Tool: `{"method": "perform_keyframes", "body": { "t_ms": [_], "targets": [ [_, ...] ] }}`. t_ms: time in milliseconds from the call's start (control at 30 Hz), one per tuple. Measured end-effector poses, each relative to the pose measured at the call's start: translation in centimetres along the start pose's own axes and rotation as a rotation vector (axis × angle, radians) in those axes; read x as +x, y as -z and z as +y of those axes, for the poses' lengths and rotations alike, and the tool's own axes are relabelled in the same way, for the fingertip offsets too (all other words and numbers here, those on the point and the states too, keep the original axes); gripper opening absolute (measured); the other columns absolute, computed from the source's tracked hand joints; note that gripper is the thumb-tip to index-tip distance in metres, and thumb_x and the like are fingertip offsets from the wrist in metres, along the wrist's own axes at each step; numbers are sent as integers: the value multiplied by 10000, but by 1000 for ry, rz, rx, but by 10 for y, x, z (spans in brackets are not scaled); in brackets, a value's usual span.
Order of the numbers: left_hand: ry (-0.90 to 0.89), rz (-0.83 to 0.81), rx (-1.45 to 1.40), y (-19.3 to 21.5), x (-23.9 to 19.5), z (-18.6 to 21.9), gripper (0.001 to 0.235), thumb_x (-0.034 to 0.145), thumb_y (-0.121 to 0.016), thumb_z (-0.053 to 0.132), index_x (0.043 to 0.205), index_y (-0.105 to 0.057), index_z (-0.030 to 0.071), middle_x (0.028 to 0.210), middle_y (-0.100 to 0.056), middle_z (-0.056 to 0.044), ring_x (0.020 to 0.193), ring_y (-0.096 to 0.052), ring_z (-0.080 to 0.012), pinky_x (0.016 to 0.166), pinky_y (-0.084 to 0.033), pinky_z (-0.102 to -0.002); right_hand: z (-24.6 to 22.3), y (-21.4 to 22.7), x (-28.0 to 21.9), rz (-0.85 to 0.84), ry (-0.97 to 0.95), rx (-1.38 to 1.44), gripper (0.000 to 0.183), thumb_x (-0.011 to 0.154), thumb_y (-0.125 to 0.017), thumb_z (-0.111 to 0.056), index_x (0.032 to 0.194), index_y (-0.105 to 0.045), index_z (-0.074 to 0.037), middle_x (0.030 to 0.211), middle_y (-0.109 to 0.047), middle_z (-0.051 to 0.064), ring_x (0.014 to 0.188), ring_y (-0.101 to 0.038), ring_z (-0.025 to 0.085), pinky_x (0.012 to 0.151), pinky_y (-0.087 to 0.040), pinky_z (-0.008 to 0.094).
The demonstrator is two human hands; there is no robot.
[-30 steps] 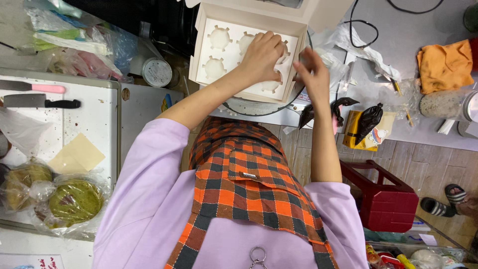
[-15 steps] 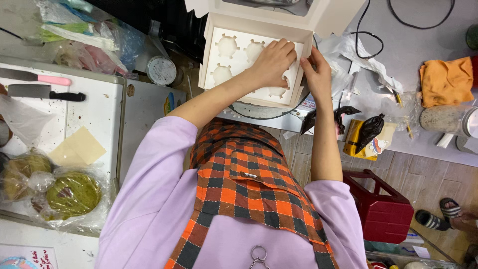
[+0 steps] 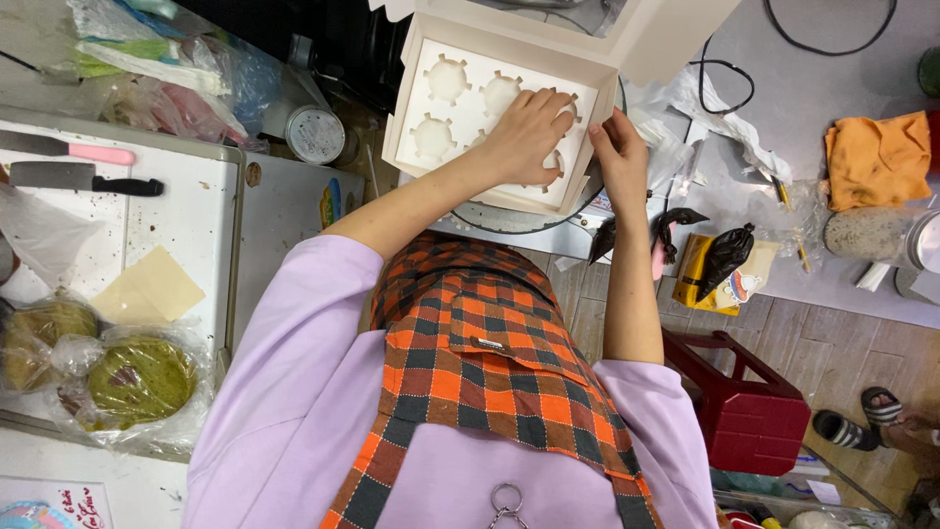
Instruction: The person folds a flat white paperboard into a box shape, then inserts a pre-cut paper insert with multiple cutouts into the box. The person presses the insert into place inside the box.
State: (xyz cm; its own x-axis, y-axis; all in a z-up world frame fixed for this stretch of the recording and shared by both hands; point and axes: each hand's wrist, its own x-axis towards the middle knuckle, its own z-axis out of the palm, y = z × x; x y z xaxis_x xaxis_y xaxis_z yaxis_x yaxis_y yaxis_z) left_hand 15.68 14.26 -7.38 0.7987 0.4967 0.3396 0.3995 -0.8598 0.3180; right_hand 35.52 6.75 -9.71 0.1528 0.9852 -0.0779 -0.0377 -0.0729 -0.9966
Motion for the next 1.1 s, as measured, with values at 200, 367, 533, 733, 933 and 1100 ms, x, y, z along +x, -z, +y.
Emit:
{"method": "perform_keyframes", "body": {
  "t_ms": [200,367,533,733,933,1100],
  "targets": [
    [-24,24,-18,7,3,0,604,584,-832,296,1080,-660,-1,1296,-543,-257,1178,-492,-391,988,-392,-479,-3,-1,-1,8,-11,-10,431,1037,-632,-123,1428,-549,38,1283,-693,95,1138,-639,120,948,-520,253],
    [59,-37,-275,14,6,-12,301,746,-787,175,984,-649,54,1190,-649,-137,1157,-561,-317,999,-467,-417,-2,-3,-7,33,-28,20,454,1045,-657,-137,1449,-549,39,1308,-696,126,1134,-656,127,972,-534,264],
    [453,63,48,10,5,-20,310,741,-853,239,871,-663,32,904,-673,-146,895,-663,-320,737,-552,-414,-7,-15,-21,52,15,-79,679,955,-700,-124,1556,-405,-7,1443,-602,171,958,-670,141,792,-573,262],
    [591,24,274,-8,10,-12,339,632,-889,181,850,-673,37,886,-689,-140,821,-713,-281,628,-592,-362,-12,-29,-46,63,-47,-121,809,898,-760,-65,1589,-349,19,1454,-407,195,977,-681,168,718,-664,300],
    [672,69,233,-14,5,-15,428,562,-919,217,836,-678,-8,920,-701,-173,811,-711,-303,590,-591,-372,-2,-37,-55,82,-69,-4,867,893,-792,-80,1567,-272,85,1465,-402,193,1008,-647,177,698,-677,330],
    [610,199,166,-20,-3,-21,391,534,-906,197,789,-697,-14,961,-714,-188,873,-695,-312,660,-591,-391,2,-38,-59,75,-57,16,869,902,-790,-87,1575,-263,74,1524,-406,181,1004,-640,171,700,-676,330]
  ]
}}
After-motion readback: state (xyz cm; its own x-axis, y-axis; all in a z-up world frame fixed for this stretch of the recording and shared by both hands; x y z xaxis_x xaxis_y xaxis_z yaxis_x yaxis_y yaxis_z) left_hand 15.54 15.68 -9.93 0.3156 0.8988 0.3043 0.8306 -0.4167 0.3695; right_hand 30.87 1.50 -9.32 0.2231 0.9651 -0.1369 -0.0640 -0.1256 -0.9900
